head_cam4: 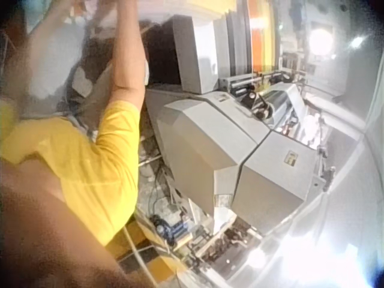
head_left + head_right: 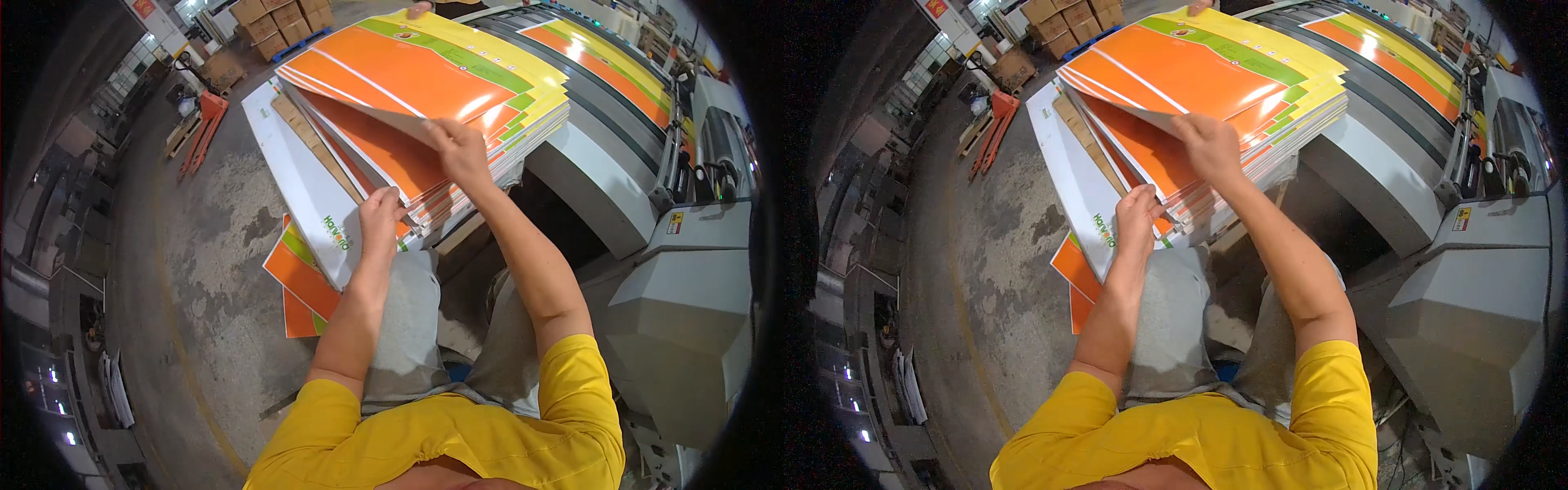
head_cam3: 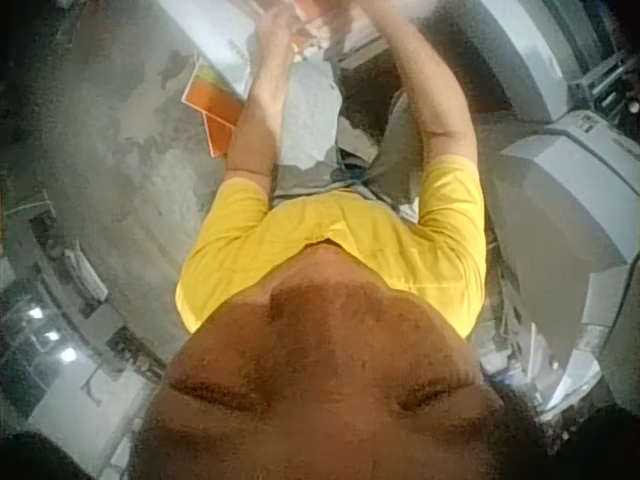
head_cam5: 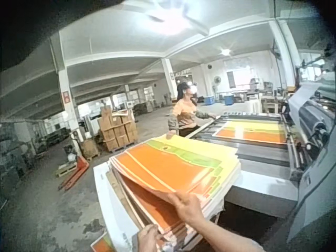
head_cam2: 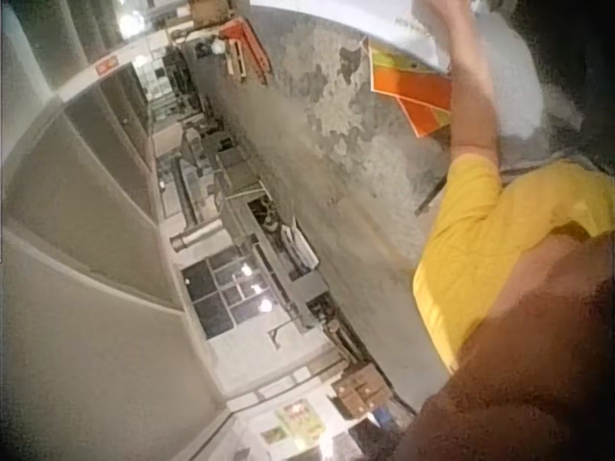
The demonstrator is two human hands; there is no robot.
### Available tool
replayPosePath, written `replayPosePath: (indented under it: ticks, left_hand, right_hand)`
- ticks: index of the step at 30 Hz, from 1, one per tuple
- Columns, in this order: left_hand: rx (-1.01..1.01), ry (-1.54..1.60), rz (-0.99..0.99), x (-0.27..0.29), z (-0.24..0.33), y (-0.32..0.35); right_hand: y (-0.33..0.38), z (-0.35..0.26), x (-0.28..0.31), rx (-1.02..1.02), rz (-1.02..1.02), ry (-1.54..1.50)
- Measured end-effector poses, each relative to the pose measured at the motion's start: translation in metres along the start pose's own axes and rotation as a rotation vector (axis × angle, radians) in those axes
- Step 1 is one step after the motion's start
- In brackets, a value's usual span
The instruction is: Sorting and inspecting stacks of printed packaging material in a factory setting.
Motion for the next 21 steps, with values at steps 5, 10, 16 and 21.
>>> replayPosePath:
  ticks: [5, 10, 16, 21]
  left_hand:
    - [0.021, 0.093, 0.012, 0.005, -0.003, -0.002]
    - [-0.003, 0.007, -0.078, 0.005, -0.006, -0.002]
    - [0.022, 0.044, -0.106, -0.001, -0.006, -0.001]
    - [0.059, 0.134, -0.065, -0.008, 0.006, 0.006]
  right_hand:
    - [0.032, -0.053, -0.01, 0.612, 0.101, 0.354]
    - [0.037, -0.023, -0.035, 0.538, -0.159, 0.552]
    - [0.044, -0.004, -0.045, 0.495, -0.381, 0.655]
    - [0.052, -0.026, -0.048, 0.684, -0.409, 0.701]
Point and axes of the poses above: each hand's wrist, its own y-axis away from the middle knuckle, its own x-axis out of the back of the hand, z = x × y, the point moved 8 cm from there along -y, towards the middle knuckle, and after that the axes turned 1 degree about -z, right-handed, at the moved point
